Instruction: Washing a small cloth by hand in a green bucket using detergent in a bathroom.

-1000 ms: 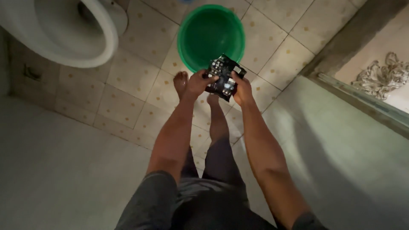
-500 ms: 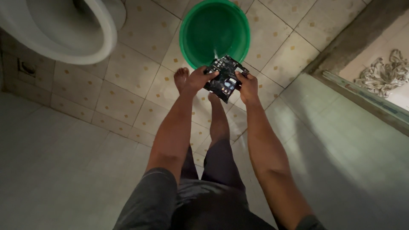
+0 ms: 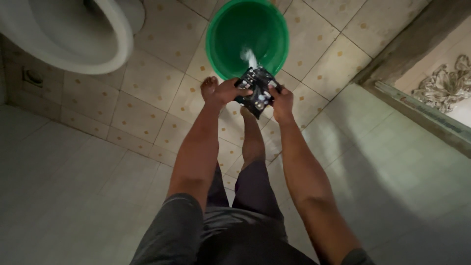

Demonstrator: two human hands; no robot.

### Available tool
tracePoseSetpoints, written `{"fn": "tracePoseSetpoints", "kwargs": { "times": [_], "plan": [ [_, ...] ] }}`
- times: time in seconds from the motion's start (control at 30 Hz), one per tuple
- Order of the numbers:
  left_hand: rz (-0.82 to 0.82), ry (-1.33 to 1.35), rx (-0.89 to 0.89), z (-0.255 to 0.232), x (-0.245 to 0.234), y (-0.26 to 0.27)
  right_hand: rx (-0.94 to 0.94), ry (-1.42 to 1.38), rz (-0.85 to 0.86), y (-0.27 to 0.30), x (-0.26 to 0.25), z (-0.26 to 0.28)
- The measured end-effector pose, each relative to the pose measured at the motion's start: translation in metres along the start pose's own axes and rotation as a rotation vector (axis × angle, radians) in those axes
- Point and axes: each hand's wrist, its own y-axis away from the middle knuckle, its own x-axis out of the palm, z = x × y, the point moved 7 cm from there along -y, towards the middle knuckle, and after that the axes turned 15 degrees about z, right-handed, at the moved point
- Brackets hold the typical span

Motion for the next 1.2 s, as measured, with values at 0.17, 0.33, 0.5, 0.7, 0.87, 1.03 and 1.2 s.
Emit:
{"fn": "tracePoseSetpoints", "kwargs": {
  "times": [0.17,0.33,0.5,0.7,0.87,1.03,1.2],
  "plan": [
    [-0.022,0.120,0.005,0.007,0.002,0.007,0.110,0.018,0.108,0.013,0.027,0.031],
    [-0.029,0.284,0.030,0.016,0.011,0.000,0.137,0.179,0.255,0.008,0.037,0.036],
    [-0.084,0.100,-0.061,0.000,0.001,0.012,0.072,0.231,0.238,-0.005,0.025,0.021],
    [-0.178,-0.092,-0.119,0.017,0.001,-0.005,0.061,0.235,0.162,-0.006,0.022,0.025],
    [-0.210,0.081,0.022,-0.006,0.000,0.004,0.055,0.123,0.175,-0.018,0.015,0.018],
    [-0.180,0.042,0.047,-0.013,-0.008,0.003,0.023,0.073,0.202,-0.017,0.024,0.040],
    [-0.046,0.061,0.028,-0.030,-0.007,0.012,0.058,0.079,0.265,-0.011,0.031,0.053]
  ]
}}
